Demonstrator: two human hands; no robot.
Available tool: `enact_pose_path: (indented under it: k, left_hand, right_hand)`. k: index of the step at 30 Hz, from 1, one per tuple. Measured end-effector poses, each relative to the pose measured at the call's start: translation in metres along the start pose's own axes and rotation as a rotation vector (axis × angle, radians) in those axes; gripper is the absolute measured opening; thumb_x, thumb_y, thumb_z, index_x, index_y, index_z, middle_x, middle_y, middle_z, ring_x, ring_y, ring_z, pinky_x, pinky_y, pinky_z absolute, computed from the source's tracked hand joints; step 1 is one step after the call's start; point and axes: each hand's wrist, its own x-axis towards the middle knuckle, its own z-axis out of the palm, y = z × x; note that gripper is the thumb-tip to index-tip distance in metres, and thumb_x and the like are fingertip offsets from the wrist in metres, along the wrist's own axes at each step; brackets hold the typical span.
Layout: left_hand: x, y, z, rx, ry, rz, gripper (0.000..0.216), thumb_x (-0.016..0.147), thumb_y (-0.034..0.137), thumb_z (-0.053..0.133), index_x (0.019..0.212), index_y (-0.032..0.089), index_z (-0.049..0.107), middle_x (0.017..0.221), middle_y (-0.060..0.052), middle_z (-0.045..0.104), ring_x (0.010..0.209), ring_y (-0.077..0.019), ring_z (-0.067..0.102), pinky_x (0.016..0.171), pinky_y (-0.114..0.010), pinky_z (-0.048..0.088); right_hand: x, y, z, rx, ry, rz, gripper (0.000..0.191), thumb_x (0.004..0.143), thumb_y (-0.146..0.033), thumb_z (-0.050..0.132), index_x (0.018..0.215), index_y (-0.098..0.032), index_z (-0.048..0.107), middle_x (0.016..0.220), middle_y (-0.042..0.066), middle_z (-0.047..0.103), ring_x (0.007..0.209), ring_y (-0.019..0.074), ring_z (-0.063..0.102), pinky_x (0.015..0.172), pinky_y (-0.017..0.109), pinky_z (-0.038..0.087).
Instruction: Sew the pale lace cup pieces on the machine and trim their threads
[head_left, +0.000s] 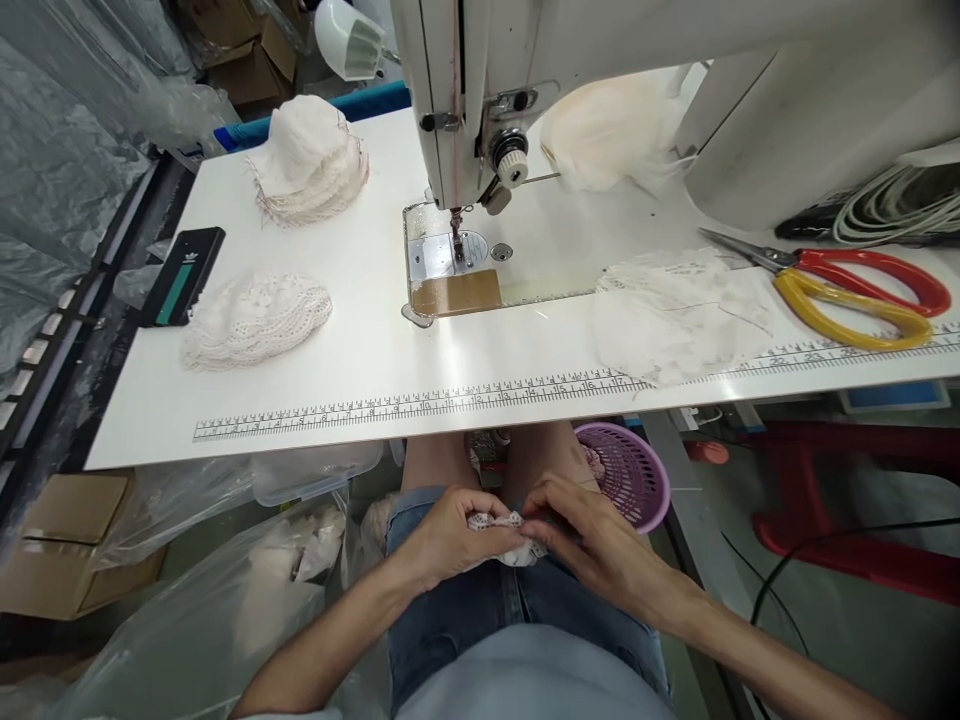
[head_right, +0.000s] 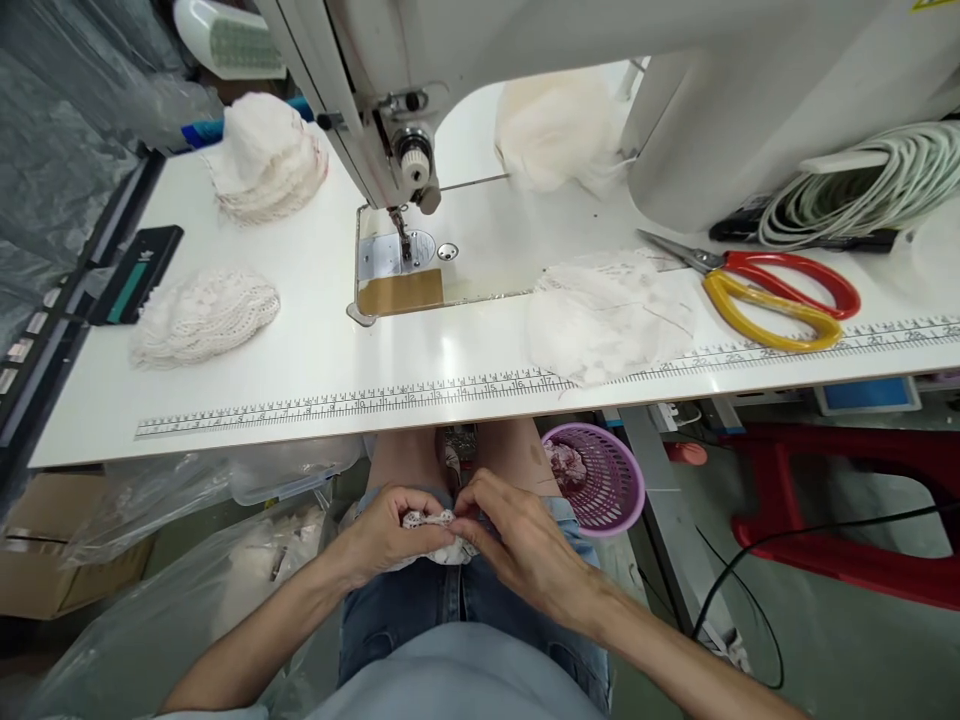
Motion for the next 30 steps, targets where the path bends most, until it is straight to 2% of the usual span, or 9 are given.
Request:
enact_pose_path:
  k: [4, 10, 12, 15, 19, 24, 27, 30]
  left_hand:
    - [-0.001, -0.005, -0.002, -0.017, 0.0, -0.019, 0.026, 0.067, 0.036, 0.069, 0.066, 0.01, 0.066, 0.055, 0.003, 0.047, 0.053, -0.007, 0.035, 0.05, -0.02, 0.025]
    - [0.0, -0.008, -0.005, -0.025, -0.005, -0.015, 0.026, 0.068, 0.036, 0.068, 0.066, 0.011, 0.066, 0.056, 0.001, 0.05, 0.054, -0.0079, 0.038, 0.051, -0.02, 0.027]
    - [0.0, -0.006, -0.004, -0.01, 0.001, 0.007, 0.025, 0.069, 0.036, 0.067, 0.066, 0.011, 0.066, 0.058, 0.001, 0.051, 0.055, -0.0083, 0.039, 0.052, -0.02, 0.028]
    - [-0.001, -0.005, -0.002, 0.015, 0.011, 0.031, 0.026, 0.07, 0.037, 0.065, 0.066, 0.011, 0.066, 0.058, 0.001, 0.051, 0.055, -0.0082, 0.039, 0.053, -0.02, 0.028]
    - [-0.003, -0.005, 0.0, 0.054, 0.034, 0.052, 0.026, 0.07, 0.037, 0.065, 0.066, 0.011, 0.065, 0.057, 0.002, 0.047, 0.055, -0.008, 0.036, 0.052, -0.02, 0.027]
    - [-0.003, -0.006, 0.001, 0.017, 0.037, 0.039, 0.023, 0.07, 0.033, 0.066, 0.064, 0.011, 0.064, 0.056, 0.003, 0.047, 0.054, -0.0073, 0.036, 0.051, -0.02, 0.027]
    - [-0.005, -0.005, -0.001, -0.002, 0.015, 0.031, 0.023, 0.071, 0.033, 0.065, 0.064, 0.011, 0.064, 0.057, 0.002, 0.051, 0.054, -0.0077, 0.038, 0.052, -0.019, 0.028]
    - [-0.006, -0.003, -0.003, -0.007, 0.013, 0.021, 0.024, 0.071, 0.035, 0.066, 0.065, 0.012, 0.065, 0.059, 0.001, 0.054, 0.055, -0.0083, 0.041, 0.053, -0.02, 0.03]
  right_hand:
    - [0.0, 0.012, 0.004, -0.006, 0.022, 0.018, 0.019, 0.096, -0.022, 0.033, 0.081, -0.02, 0.044, 0.074, 0.001, 0.048, 0.06, 0.0124, 0.046, 0.054, 0.024, 0.036]
    - [-0.02, 0.037, -0.011, -0.126, 0.102, 0.126, 0.02, 0.096, -0.026, 0.032, 0.081, -0.02, 0.043, 0.069, 0.0, 0.049, 0.057, 0.0138, 0.048, 0.053, 0.026, 0.038]
    - [-0.023, 0.032, -0.011, -0.093, 0.104, 0.149, 0.017, 0.096, -0.027, 0.034, 0.086, -0.02, 0.046, 0.071, 0.001, 0.052, 0.06, 0.0142, 0.051, 0.055, 0.025, 0.039]
    - [-0.019, 0.018, -0.005, -0.023, 0.077, 0.073, 0.013, 0.095, -0.027, 0.037, 0.096, -0.02, 0.048, 0.079, 0.003, 0.057, 0.066, 0.0141, 0.054, 0.058, 0.024, 0.041]
    - [-0.008, 0.007, 0.006, -0.047, 0.073, -0.038, 0.015, 0.095, -0.023, 0.036, 0.088, -0.02, 0.049, 0.077, 0.002, 0.053, 0.06, 0.012, 0.049, 0.052, 0.022, 0.036]
    - [-0.004, 0.009, 0.01, -0.16, 0.067, -0.035, 0.017, 0.095, -0.022, 0.033, 0.081, -0.02, 0.043, 0.072, 0.001, 0.049, 0.053, 0.0116, 0.043, 0.049, 0.023, 0.033]
    - [-0.013, 0.028, 0.006, -0.271, 0.106, 0.003, 0.017, 0.094, -0.021, 0.03, 0.082, -0.02, 0.042, 0.07, 0.001, 0.051, 0.052, 0.0126, 0.046, 0.049, 0.024, 0.035]
    - [-0.032, 0.068, -0.008, -0.465, 0.165, 0.078, 0.018, 0.093, -0.023, 0.031, 0.086, -0.018, 0.047, 0.072, 0.005, 0.057, 0.053, 0.0164, 0.054, 0.048, 0.026, 0.037]
